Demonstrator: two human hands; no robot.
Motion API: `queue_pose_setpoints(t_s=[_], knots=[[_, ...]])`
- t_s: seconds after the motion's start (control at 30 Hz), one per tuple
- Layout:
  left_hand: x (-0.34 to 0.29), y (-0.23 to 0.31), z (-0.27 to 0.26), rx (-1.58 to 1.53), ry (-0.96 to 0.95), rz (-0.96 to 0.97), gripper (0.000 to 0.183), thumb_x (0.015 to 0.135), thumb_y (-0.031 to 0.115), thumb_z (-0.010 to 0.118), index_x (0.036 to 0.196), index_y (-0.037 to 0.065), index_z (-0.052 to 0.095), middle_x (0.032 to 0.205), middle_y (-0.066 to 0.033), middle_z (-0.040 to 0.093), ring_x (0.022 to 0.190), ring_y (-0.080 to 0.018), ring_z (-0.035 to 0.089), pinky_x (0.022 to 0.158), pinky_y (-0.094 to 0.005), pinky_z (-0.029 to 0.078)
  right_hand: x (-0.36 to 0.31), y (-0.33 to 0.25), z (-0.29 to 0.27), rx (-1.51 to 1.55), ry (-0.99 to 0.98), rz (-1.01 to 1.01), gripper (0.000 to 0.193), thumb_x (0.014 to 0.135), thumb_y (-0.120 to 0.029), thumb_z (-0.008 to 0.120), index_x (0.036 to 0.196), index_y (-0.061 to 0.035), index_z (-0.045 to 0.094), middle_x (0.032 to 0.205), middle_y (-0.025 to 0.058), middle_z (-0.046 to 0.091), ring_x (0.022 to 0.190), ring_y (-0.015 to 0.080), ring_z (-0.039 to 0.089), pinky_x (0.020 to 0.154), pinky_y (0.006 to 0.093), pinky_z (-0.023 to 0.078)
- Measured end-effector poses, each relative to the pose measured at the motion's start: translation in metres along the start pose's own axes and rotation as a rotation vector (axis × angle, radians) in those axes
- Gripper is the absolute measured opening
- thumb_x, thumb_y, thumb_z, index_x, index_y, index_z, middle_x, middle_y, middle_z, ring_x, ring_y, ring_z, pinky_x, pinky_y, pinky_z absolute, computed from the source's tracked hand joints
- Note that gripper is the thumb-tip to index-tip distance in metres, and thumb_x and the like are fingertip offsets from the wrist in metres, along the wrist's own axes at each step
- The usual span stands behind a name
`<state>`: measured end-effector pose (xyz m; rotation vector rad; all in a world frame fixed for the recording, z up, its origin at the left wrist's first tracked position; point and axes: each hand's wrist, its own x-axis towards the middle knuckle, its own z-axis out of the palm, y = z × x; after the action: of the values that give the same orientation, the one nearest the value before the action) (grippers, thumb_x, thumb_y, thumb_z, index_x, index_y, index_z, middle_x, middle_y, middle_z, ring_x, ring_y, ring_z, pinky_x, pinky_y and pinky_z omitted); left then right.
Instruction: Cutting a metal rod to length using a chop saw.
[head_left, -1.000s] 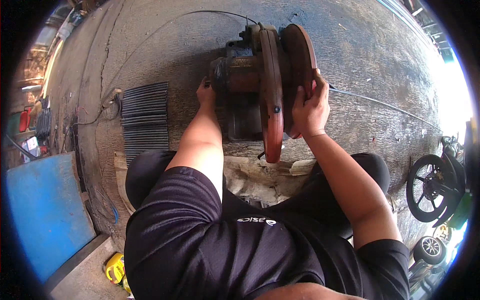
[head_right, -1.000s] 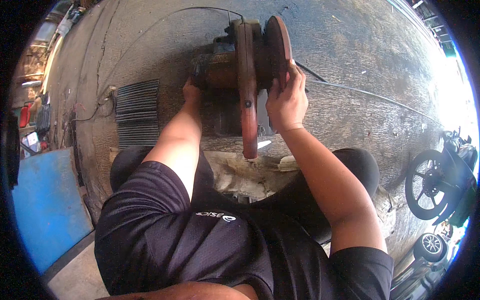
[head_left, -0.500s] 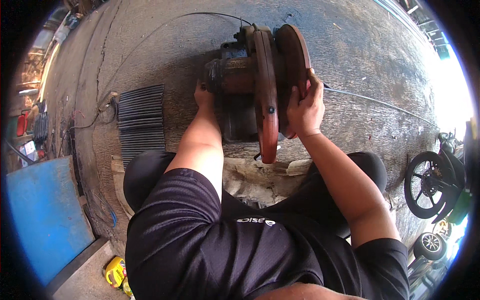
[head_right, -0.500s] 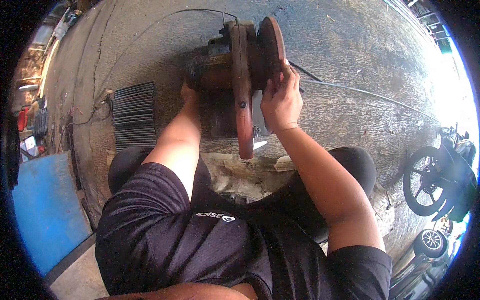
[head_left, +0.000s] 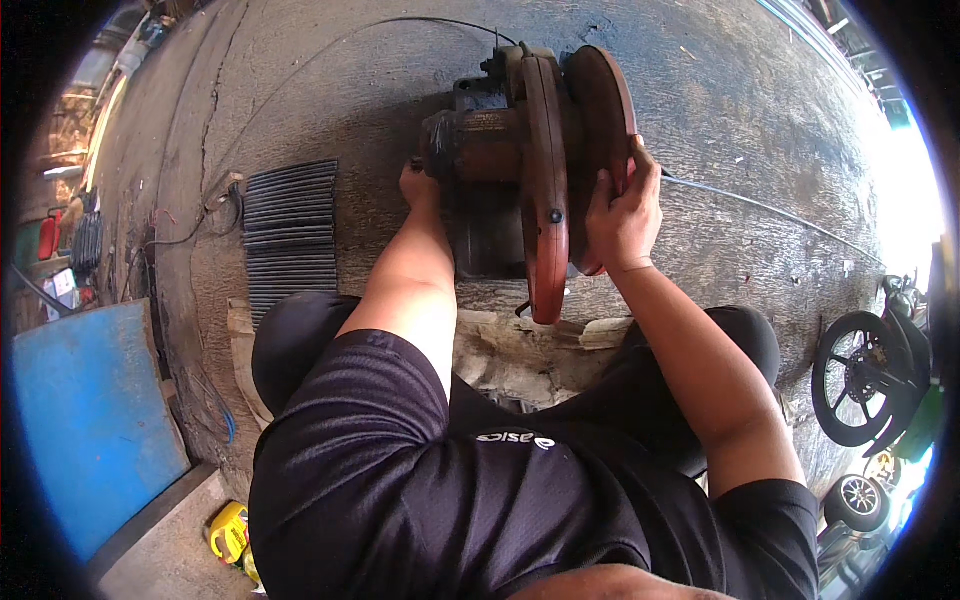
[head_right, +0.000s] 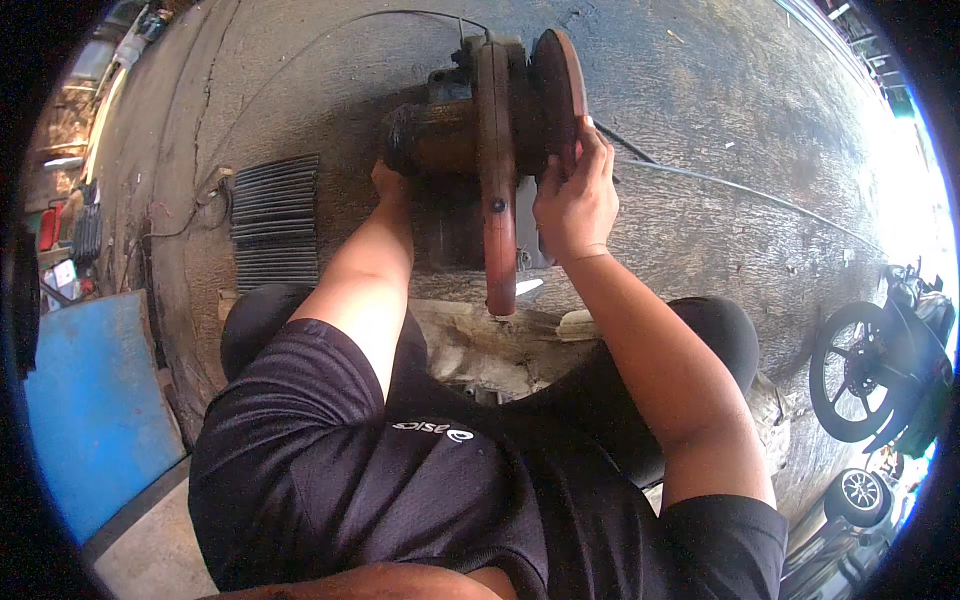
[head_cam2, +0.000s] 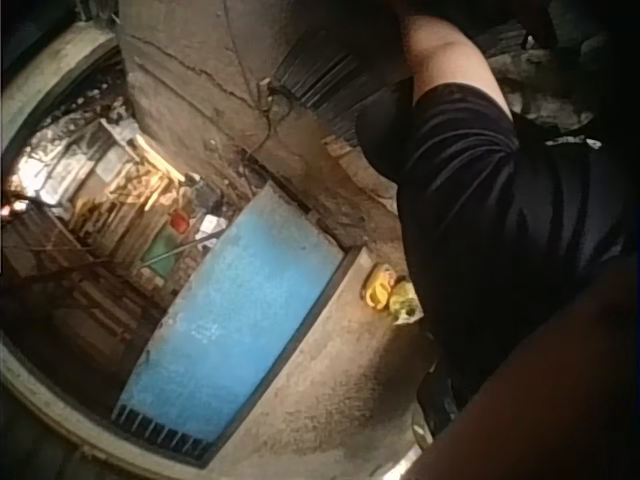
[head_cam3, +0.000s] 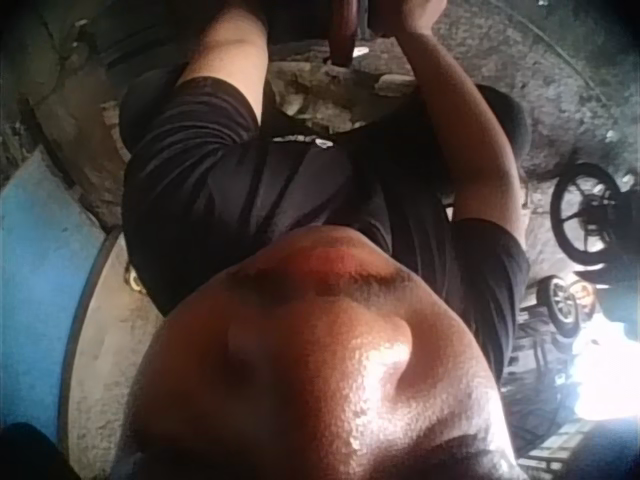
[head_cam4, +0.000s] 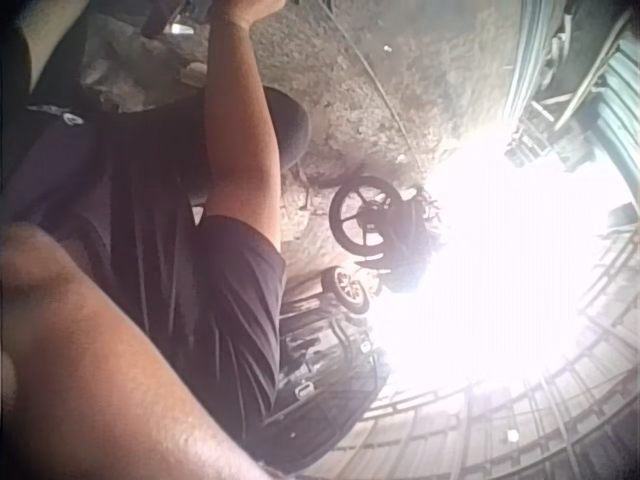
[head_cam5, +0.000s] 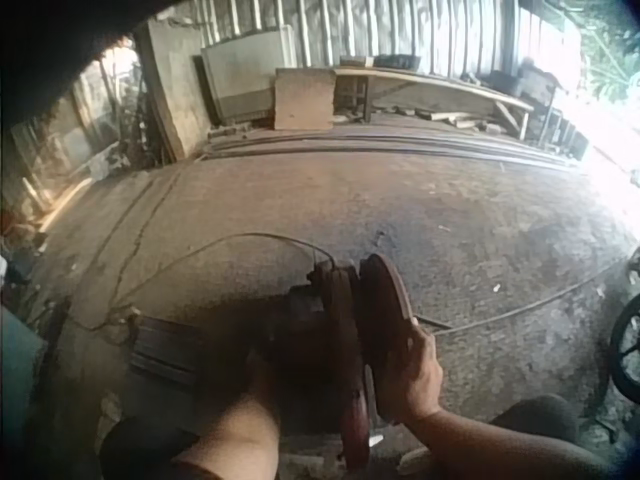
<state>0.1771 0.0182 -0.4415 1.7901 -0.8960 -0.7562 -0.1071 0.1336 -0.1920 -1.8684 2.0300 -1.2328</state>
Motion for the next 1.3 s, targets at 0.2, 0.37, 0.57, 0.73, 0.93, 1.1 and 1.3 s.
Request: queue_pose_setpoints(t_s=[0.2,0.37,0.57,0.73,0.93,1.1,1.3], knots=[[0.004,0.006,0.008,-0.083,0.049,-0.222,0.034,0.079,0.028,0.07,0.097,0.0,0.064,0.09,-0.0146,0.069,0.084,-0.0287,0.066,0.073,-0.0372,0.048,0.001,0.002,0.001,-0.021,0.027,-0.032,0.054,0.083,-0.009,0.058,0.132,-0.006,0.036,0.121,0.0181,0.05,0.103,0.0373,0.058,0.079,0.0429,0.051],[0.015,-0.016,0.017,-0.244,0.083,-0.237,0.04,0.076,0.031,0.073,0.1,-0.001,0.064,0.092,-0.0151,0.069,0.087,-0.0279,0.066,0.073,-0.0374,0.049,0.0,0.002,0.001,0.011,0.019,-0.03,0.052,0.083,-0.009,0.057,0.131,-0.0056,0.037,0.123,0.0186,0.05,0.105,0.0374,0.057,0.08,0.0427,0.051],[0.043,-0.054,0.026,-0.492,0.102,-0.269,0.041,0.071,0.027,0.075,0.098,-0.003,0.065,0.093,-0.0182,0.068,0.084,-0.028,0.066,0.073,-0.0384,0.049,0.001,0.004,0.002,0.011,0.027,-0.036,0.052,0.083,-0.009,0.058,0.131,-0.0051,0.037,0.123,0.0189,0.05,0.105,0.0377,0.057,0.081,0.0423,0.051],[0.009,-0.008,0.018,0.029,0.202,-0.173,0.036,0.069,0.022,0.075,0.095,-0.003,0.067,0.091,-0.0178,0.069,0.083,-0.0277,0.066,0.073,-0.039,0.049,0.001,0.004,0.001,0.014,0.012,-0.019,0.052,0.083,-0.009,0.057,0.131,-0.005,0.037,0.123,0.019,0.05,0.105,0.038,0.057,0.081,0.0423,0.051],[-0.009,0.031,0.018,-0.144,0.301,-0.289,0.032,0.07,0.017,0.073,0.095,-0.002,0.067,0.091,-0.016,0.069,0.082,-0.0257,0.066,0.072,-0.0383,0.049,0.001,0.002,0.0,0.03,0.008,-0.005,0.051,0.084,-0.01,0.058,0.131,-0.0042,0.039,0.123,0.0188,0.05,0.106,0.0369,0.057,0.084,0.041,0.05],[0.0,0.013,0.025,-0.187,0.333,-0.317,0.031,0.071,0.014,0.073,0.097,-0.001,0.067,0.092,-0.015,0.069,0.081,-0.0243,0.065,0.072,-0.0376,0.05,0.001,0.003,0.0,0.013,0.017,-0.04,0.05,0.084,-0.008,0.056,0.13,-0.0034,0.038,0.122,0.0195,0.049,0.106,0.0365,0.056,0.082,0.0412,0.051],[0.003,0.02,0.023,-0.46,0.292,-0.35,0.031,0.071,0.01,0.073,0.1,0.0,0.066,0.094,-0.0133,0.069,0.08,-0.0224,0.064,0.071,-0.0369,0.05,0.001,0.002,-0.001,0.045,0.017,-0.003,0.05,0.085,-0.01,0.058,0.131,-0.0033,0.04,0.123,0.0186,0.051,0.108,0.0357,0.056,0.088,0.0408,0.048]])
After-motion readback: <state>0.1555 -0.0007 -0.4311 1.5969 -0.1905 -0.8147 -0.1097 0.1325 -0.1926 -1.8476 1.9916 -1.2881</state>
